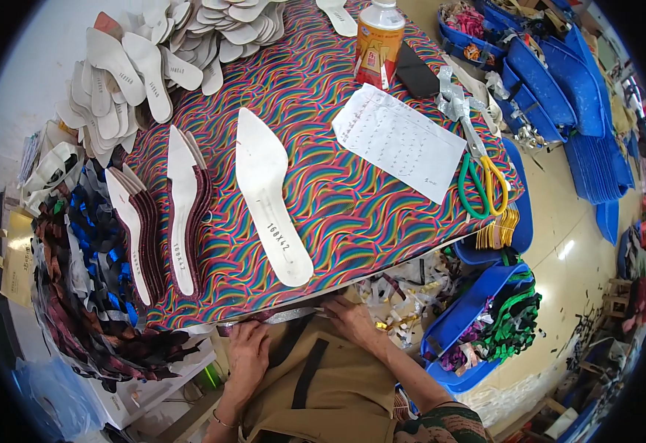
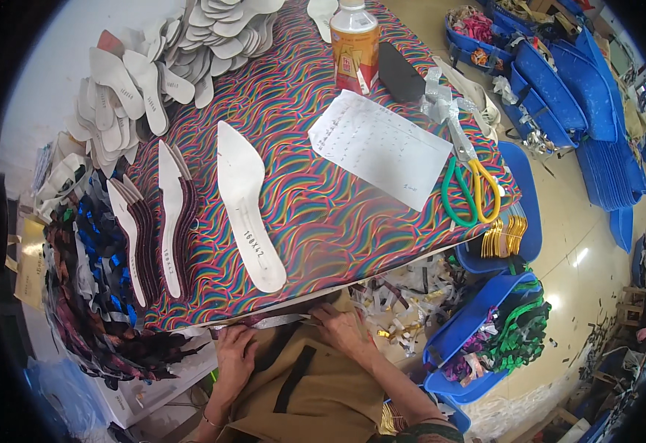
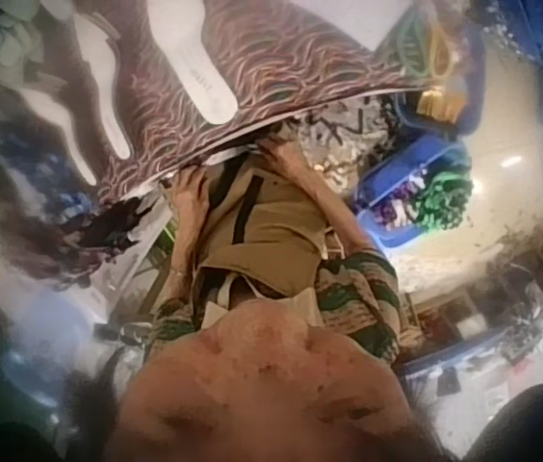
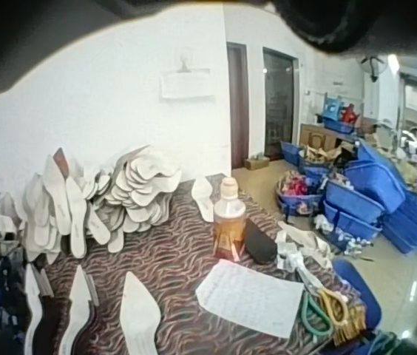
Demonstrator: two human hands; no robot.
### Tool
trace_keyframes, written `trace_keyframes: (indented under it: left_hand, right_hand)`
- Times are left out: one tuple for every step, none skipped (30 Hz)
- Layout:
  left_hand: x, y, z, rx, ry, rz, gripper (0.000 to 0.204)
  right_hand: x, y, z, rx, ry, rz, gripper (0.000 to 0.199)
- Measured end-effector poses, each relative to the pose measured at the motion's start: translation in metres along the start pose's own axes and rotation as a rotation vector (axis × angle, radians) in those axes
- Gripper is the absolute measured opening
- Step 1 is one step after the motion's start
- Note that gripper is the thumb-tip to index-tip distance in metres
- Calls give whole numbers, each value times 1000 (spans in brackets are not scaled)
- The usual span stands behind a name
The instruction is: The person sits at a table and assembles shoe insoles by hand. They pick up a white insole and a strip of maroon fabric, then wrap the fabric around the insole's edge, pressing it into place. The person repeats this process for multiple insoles, stacking the finished ones on the table.
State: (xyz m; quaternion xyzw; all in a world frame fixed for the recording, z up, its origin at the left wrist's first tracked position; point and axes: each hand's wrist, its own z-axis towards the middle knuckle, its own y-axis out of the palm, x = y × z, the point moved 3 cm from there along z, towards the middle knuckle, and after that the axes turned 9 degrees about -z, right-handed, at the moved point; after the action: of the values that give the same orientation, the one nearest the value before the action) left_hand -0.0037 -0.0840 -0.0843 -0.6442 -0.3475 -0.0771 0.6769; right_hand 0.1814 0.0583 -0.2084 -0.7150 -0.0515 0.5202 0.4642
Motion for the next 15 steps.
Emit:
trace_keyframes:
  left_hand:
    - [1,0,1,3,-6,4,29]
    - [1,1,1,-1,-11,3,29]
    - [-1,3,1,-1,-17,6,29]
    - [-1,3,1,-1,-23,10,29]
    - [-1,2,2,2,-20,20,29]
    - [0,3,3,4,-20,28,29]
    - [0,3,4,5,-19,36,29]
    - [1,3,5,11,-20,40,29]
    - [1,4,5,14,-21,42,29]
    - [1,4,6,17,-21,45,29]
    - [1,4,6,18,-21,52,29]
    - [1,4,7,17,-20,59,29]
    - [2,4,8,17,-19,65,29]
    - [2,4,9,21,-15,68,29]
    - [1,4,10,24,-11,69,29]
  right_hand:
    - [2,1,0,13,2,9,25]
    - [4,2,-1,25,4,19,26]
    - [6,2,-2,32,12,18,26]
    - [7,1,-4,40,21,17,27]
    - [8,0,-3,47,29,17,28]
    - [7,-4,-2,47,37,23,29]
    - [5,-9,-1,47,44,29,30]
    - [4,-12,1,48,52,34,30]
    - [5,-12,1,49,54,55,31]
    - [6,-12,1,50,57,75,32]
    - [7,-11,2,51,59,96,33]
    - [7,-11,2,50,70,82,33]
    - [7,-11,3,49,81,68,33]
    - [5,-12,4,48,93,54,33]
    - [3,-16,6,51,92,54,32]
